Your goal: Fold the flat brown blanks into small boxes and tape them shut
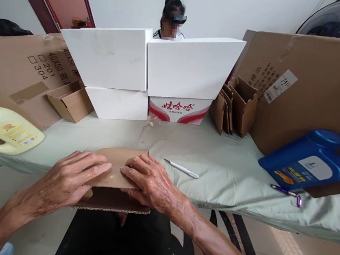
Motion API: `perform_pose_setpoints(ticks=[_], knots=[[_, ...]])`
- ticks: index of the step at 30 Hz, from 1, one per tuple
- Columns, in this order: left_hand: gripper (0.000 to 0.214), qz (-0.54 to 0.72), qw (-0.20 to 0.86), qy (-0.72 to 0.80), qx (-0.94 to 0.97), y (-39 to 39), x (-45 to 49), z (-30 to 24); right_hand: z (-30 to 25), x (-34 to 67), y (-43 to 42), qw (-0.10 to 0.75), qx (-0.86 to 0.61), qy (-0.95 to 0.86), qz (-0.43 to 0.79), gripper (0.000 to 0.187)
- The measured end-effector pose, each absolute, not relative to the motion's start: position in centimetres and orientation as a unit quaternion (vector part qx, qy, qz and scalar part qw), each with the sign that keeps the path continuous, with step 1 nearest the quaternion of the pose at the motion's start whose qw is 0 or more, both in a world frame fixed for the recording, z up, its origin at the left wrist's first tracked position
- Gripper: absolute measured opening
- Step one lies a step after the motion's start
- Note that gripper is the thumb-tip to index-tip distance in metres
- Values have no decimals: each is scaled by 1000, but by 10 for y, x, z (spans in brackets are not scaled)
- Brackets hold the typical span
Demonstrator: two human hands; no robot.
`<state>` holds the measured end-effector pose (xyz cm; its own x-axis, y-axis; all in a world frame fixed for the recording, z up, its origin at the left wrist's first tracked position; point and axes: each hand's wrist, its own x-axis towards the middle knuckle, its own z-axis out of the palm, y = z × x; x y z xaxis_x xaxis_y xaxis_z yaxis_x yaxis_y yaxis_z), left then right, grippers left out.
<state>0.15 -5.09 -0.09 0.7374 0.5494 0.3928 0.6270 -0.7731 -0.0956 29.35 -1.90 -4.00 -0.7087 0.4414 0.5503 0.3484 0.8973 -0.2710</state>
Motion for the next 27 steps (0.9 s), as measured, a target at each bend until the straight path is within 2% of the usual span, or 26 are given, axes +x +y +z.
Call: perform_pose_setpoints(ticks=[3,10,16,27], knots=[[39,-187,62,-300,-933,-52,5,0,-54,293,-20,344,-218,-911,59,27],[11,-291,-52,-257,-920,-49,3,5,-61,296,-19,383,-223,-895,61,39],[13,-316,-82,-239,-915,-51,1,8,-60,294,-17,395,-226,-889,54,39],[17,-319,-148,-265,-898,-50,-6,8,-60,293,-20,390,-229,-891,33,24]])
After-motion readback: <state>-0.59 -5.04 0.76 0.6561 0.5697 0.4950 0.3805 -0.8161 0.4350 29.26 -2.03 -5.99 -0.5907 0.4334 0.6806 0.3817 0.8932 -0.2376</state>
